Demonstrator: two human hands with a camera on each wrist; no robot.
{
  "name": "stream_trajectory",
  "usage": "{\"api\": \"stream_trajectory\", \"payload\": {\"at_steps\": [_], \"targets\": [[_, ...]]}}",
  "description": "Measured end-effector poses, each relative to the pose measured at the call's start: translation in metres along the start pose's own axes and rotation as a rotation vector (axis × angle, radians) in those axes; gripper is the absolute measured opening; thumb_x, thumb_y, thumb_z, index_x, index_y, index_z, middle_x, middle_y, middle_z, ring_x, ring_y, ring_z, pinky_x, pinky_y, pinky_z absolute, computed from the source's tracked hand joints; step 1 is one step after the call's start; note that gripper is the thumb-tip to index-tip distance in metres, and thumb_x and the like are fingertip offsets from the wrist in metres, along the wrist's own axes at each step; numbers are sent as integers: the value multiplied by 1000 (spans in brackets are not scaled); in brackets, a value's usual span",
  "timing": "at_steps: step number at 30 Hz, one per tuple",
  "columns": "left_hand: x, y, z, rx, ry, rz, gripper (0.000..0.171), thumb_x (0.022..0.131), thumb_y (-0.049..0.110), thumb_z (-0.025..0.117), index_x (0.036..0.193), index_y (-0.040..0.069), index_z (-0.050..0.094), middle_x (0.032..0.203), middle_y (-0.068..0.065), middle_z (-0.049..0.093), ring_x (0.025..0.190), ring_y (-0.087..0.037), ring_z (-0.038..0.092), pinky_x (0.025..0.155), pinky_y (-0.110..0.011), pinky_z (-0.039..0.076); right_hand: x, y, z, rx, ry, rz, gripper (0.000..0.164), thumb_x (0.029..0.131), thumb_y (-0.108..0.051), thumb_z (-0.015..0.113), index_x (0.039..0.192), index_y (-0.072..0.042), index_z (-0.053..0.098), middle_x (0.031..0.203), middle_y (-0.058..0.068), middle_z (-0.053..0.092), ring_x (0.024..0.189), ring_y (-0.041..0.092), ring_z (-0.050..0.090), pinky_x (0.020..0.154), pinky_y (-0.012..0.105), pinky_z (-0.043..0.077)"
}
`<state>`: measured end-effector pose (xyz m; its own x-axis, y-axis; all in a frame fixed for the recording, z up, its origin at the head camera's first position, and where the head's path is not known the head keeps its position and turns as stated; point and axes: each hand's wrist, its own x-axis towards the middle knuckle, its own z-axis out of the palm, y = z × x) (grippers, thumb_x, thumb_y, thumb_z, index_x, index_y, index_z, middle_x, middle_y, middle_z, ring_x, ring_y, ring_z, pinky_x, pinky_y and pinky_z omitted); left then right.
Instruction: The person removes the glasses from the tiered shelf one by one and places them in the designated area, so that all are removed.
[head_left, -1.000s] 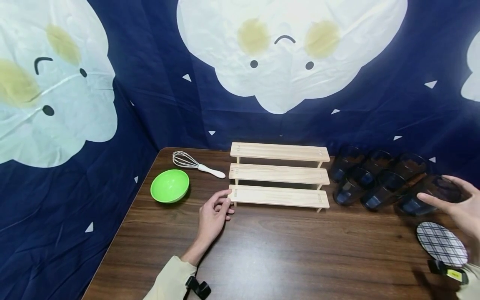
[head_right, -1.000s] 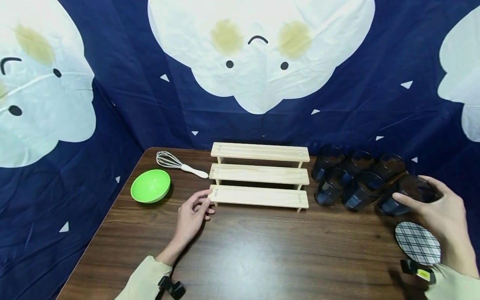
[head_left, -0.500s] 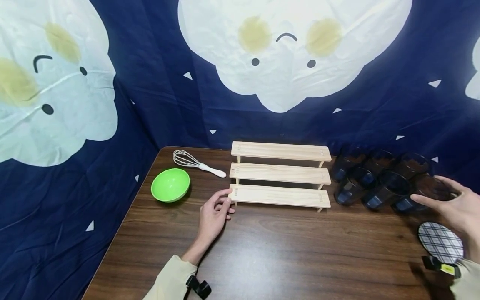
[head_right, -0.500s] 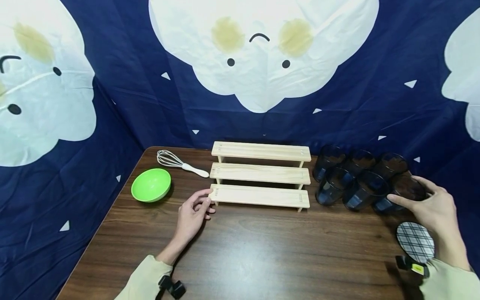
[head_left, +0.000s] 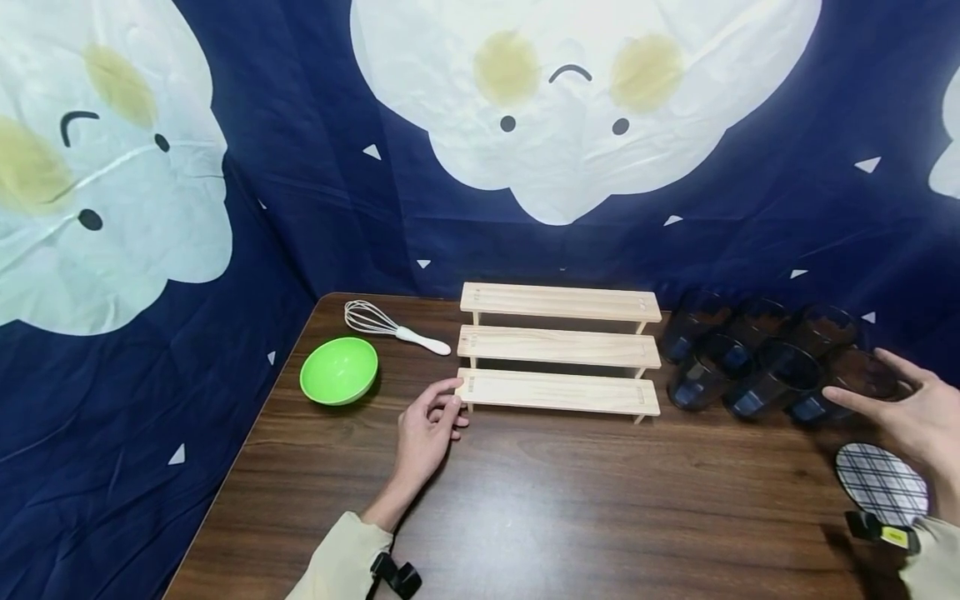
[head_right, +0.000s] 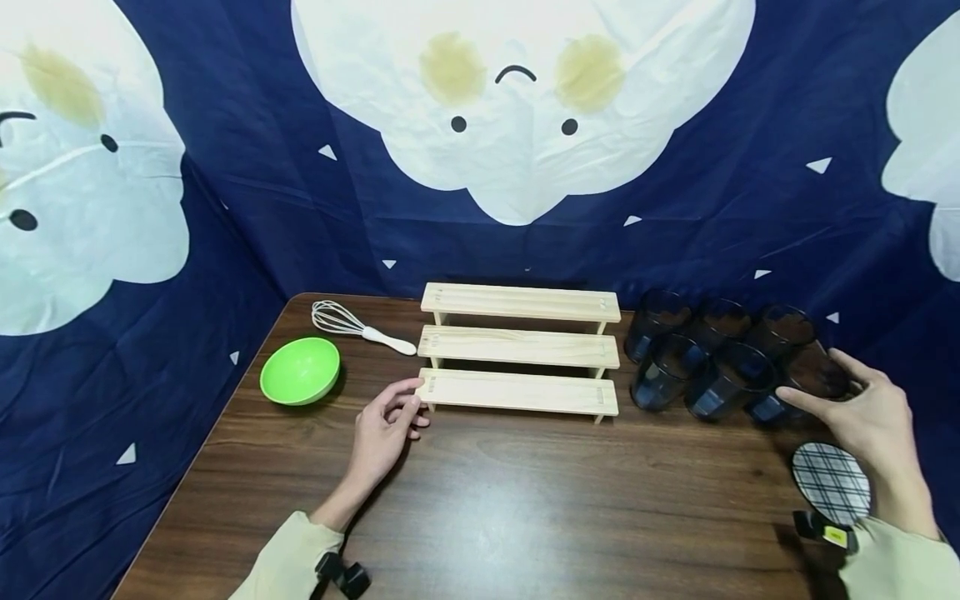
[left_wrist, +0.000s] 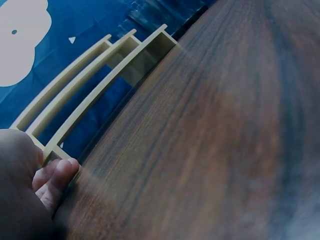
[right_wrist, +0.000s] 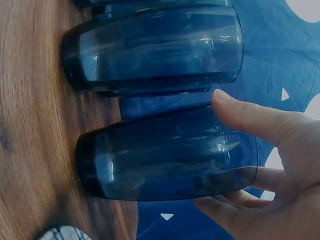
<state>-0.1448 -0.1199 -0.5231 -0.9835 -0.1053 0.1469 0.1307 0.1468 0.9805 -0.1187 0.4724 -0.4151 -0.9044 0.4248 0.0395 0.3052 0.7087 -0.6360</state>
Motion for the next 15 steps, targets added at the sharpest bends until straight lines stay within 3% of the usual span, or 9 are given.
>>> {"api": "stream_trajectory", "payload": {"at_steps": [2, 4, 5, 8, 11, 13, 15], "targets": [[0, 0, 0, 0, 0, 1, 26, 109, 4, 70, 133, 8, 78, 102, -21, 81, 76, -26, 81, 59, -28, 69, -2, 0, 1, 9, 10, -28, 105, 100, -30, 84, 176, -4, 16, 169, 41, 30, 159, 58, 27, 136, 31, 30], [0, 0, 1, 2, -2, 0, 26, 109, 4, 70, 133, 8, 77, 103, -21, 81, 76, -26, 81, 59, -28, 69, -4, 1, 1, 12, 13, -47, 105, 101, -27, 83, 177, -5, 14, 170, 40, 29, 159, 55, 31, 115, 5, 35], [0, 0, 1, 1, -3, 0, 26, 109, 4, 70, 133, 8, 77, 103, -21, 81, 76, -26, 81, 60, -28, 69, -5, 1, 1, 14, 12, -54, 105, 102, -26, 82, 177, -5, 12, 172, 41, 26, 159, 57, 30, 115, 5, 35], [-1, 0, 1, 0, -3, -4, 26, 109, 4, 70, 133, 8, 77, 103, -21, 81, 77, -26, 81, 60, -28, 69, -9, 0, 0, 15, 10, -57, 107, 102, -26, 81, 177, -5, 7, 174, 42, 18, 157, 63, 28, 130, 26, 39], [-1, 0, 0, 6, -3, -1, 26, 110, 5, 70, 134, 8, 77, 104, -21, 81, 78, -27, 82, 61, -28, 69, -12, -5, -2, -12, 27, -41, 112, 101, -31, 81, 177, -5, 3, 176, 42, 7, 152, 72, 25, 126, 74, 35], [-2, 1, -1, 17, -2, 1, 26, 110, 5, 70, 134, 9, 77, 104, -21, 81, 79, -28, 82, 61, -28, 69, -16, -11, -3, -39, 38, -33, 116, 99, -36, 82, 177, -5, 2, 176, 42, 3, 150, 75, 26, 116, 84, 37], [-2, 2, -1, 27, -3, 4, 27, 110, 5, 69, 135, 9, 77, 105, -21, 81, 79, -29, 82, 62, -28, 69, -20, -16, -4, -76, 72, -47, 114, 100, -42, 80, 177, -4, 5, 176, 42, 5, 147, 74, 33, 112, 83, 44]]}}
